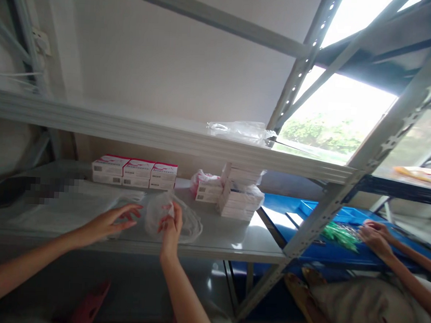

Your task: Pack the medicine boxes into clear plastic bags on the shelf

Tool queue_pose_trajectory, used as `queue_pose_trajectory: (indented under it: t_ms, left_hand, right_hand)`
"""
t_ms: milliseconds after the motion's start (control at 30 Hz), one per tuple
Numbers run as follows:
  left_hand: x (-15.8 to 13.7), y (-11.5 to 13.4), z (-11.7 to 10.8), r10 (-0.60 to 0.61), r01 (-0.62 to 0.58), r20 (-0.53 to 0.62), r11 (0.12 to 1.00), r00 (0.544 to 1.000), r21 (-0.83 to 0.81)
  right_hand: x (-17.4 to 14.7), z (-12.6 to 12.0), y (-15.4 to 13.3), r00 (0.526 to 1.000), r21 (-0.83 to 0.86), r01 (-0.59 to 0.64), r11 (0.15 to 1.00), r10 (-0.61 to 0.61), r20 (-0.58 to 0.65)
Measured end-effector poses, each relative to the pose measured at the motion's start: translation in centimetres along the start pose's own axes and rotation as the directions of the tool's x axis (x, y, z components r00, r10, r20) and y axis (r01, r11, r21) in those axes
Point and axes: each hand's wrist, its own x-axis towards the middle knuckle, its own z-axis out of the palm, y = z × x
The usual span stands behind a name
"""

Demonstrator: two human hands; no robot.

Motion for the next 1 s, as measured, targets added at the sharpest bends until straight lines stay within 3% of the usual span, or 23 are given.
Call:
queue_pose_trajectory:
  t_ms: [133,300,433,600,700,833,1000]
  left_hand:
    - [0.3,0.4,2.9,0.055,-0.051,-0.115,0.998,0.992,0.043]
    - [0.0,0.7,4.7,0.016,-0.056,-0.335,0.992,0.942,-0.113]
    - [-0.7,2.4,4.9,-0.044,-0.011,-0.337,0.987,0.940,-0.159]
    - [-0.5,3.6,4.9,-0.034,0.025,-0.383,0.999,0.923,-0.027]
    - [0.1,3.5,4.8,0.027,-0.005,-0.427,0.999,0.904,0.052]
    - [0.9,3.4,4.7,0.103,-0.071,-0.397,0.993,0.912,0.094]
    - [1.0,3.7,4.3,0.073,-0.073,-0.386,0.997,0.919,0.014]
  right_hand:
    - [-1.6,0.1,-2.0,0.998,0.182,-0.057,0.982,0.061,-0.016]
    - [-2.3,-0.2,-4.3,0.993,0.285,-0.059,0.957,0.084,-0.077]
    - [-2.6,-0.5,-5.0,0.995,0.286,-0.040,0.957,0.064,-0.077]
    - [-3.3,-0.5,-4.4,0.995,0.276,-0.066,0.959,0.085,-0.056]
    - [-3.5,-0.5,-3.9,0.994,0.266,-0.077,0.961,0.095,-0.054]
    - [-3.5,-0.8,-3.3,0.992,0.235,-0.095,0.967,0.112,-0.058]
    - [-3.3,-1.7,-3.3,0.993,0.142,-0.081,0.987,0.092,-0.074]
